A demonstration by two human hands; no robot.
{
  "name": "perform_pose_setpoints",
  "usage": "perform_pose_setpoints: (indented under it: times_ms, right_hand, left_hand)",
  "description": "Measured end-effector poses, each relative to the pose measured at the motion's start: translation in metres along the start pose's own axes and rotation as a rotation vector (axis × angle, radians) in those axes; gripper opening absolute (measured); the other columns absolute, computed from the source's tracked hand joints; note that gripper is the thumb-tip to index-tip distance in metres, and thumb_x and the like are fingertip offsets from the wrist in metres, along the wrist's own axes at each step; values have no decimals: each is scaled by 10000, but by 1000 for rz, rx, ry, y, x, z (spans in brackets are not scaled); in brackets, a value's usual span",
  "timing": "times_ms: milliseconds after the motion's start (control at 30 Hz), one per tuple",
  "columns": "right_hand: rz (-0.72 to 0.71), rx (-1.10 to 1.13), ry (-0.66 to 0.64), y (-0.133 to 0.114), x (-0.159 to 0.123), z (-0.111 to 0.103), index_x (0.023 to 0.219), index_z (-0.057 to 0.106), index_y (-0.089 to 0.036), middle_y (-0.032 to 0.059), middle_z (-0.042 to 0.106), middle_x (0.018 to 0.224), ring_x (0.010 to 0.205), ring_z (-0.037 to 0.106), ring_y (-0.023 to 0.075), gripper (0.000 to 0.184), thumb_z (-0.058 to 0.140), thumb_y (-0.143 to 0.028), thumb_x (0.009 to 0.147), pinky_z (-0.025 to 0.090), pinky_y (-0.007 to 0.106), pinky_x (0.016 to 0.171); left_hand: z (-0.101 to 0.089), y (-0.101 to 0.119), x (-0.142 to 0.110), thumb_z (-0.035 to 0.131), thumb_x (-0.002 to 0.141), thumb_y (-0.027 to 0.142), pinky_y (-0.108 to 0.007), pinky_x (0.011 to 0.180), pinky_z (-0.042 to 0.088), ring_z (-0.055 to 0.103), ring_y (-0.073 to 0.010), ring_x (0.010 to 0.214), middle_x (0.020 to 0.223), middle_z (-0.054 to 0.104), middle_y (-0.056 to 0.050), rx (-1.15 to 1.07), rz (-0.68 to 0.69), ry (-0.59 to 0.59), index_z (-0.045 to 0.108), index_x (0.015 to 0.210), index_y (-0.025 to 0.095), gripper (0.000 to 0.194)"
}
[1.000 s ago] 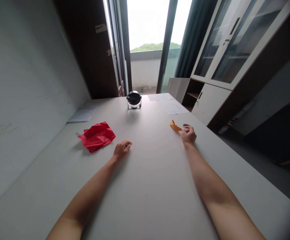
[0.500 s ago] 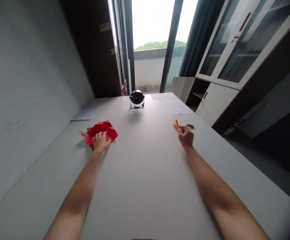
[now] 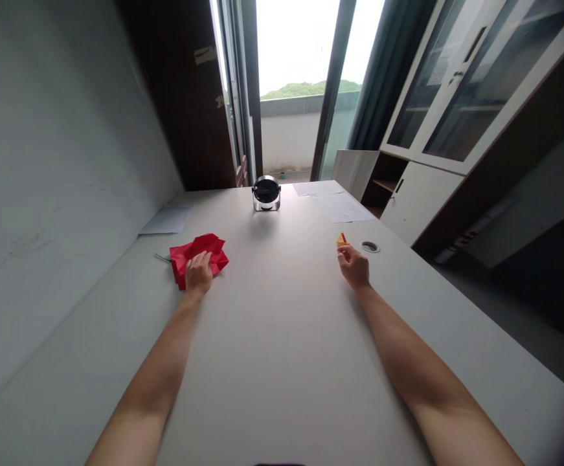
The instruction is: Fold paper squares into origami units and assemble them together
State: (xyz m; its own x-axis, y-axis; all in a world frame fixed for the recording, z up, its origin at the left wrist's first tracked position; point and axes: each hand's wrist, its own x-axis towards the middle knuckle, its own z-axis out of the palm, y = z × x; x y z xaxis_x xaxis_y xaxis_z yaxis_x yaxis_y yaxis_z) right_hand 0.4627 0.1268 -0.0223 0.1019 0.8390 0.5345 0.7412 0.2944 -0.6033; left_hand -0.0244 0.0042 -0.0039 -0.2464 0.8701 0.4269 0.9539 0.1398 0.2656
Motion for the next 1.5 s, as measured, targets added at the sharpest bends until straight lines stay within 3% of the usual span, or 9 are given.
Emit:
perform_pose_setpoints:
  times_ms: [167, 300, 400, 567, 767, 900, 1067, 1367, 1500]
  right_hand:
    - [1, 18, -46, -5, -1, 1, 976, 693, -196, 81, 714, 842, 773, 653, 243, 237, 518, -310, 864, 489, 350, 814]
    - [-1, 61, -46, -14, -2, 1, 975, 693, -196, 76, 716, 845, 754, 651, 234, 217, 526, -288, 872, 493, 349, 812]
    - [-66, 119, -54, -33, -5, 3, 974, 685, -189, 69, 712, 873, 749, 641, 223, 206, 517, -274, 892, 498, 343, 787]
    - [-354, 117, -135, -86, -22, 15, 947, 674, -210, 63, 685, 901, 798, 614, 214, 192, 483, -230, 959, 477, 329, 766]
    - [-725, 26, -384, -141, -53, 30, 1037, 692, -216, 93, 685, 1087, 1024, 595, 242, 180, 520, -254, 999, 456, 367, 914]
    - [-699, -55, -496, -135, -65, 42, 1264, 634, -222, 100, 612, 1333, 1253, 525, 253, 293, 510, -260, 1002, 403, 395, 1053]
    - [-573, -209, -653, -110, -69, 61, 1458, 497, -197, 125, 441, 1534, 1437, 367, 272, 476, 482, -372, 1016, 274, 441, 1181]
    - [-587, -263, -687, -118, -54, 80, 1533, 403, -201, 128, 318, 1607, 1510, 213, 292, 573, 404, -479, 1032, 114, 508, 1226]
    - [-608, -244, -732, -111, -45, 89, 1542, 387, -201, 125, 300, 1615, 1512, 221, 275, 613, 369, -542, 1033, 147, 477, 1226]
  left_hand:
    - [-2, 66, -12, 360, 1009, 203, -486, 1209, 263, 430, -269, 1393, 1469, 533, -93, -155, 364, -39, 552, 1411, 242, 448]
    - [7, 109, -33, 411, 1019, 276, -476, 1185, 311, 435, -261, 1388, 1475, 528, -61, -269, 606, -276, 596, 1358, 300, 388]
    - [9, 123, -39, 486, 995, 428, -455, 1127, 391, 470, -279, 1353, 1481, 511, -75, -314, 646, -414, 553, 1403, 301, 433]
    - [11, 129, -21, 389, 1023, 425, -360, 955, 503, 594, -242, 1168, 1276, 613, -85, -381, 515, -397, 609, 1325, 277, 402]
    - [44, 126, -9, 507, 958, 436, -484, 1110, 368, 489, -324, 1316, 1400, 553, -159, -156, 349, -315, 580, 1358, 194, 473]
    - [60, 116, -15, 425, 967, 556, -525, 1212, 194, 276, -318, 1490, 1614, 327, -131, -65, 295, -421, 419, 1509, 215, 640]
    - [61, 111, -14, 338, 960, 635, -522, 1239, 92, 121, -293, 1546, 1676, 166, -71, 4, 300, -512, 277, 1582, 259, 729]
    - [60, 109, -12, 339, 934, 698, -587, 1226, 45, 60, -324, 1552, 1686, 92, -64, 6, 341, -566, 226, 1597, 288, 788]
    - [62, 106, -15, 332, 926, 726, -577, 1230, 52, 69, -321, 1552, 1685, 106, -59, -10, 352, -546, 231, 1595, 301, 799]
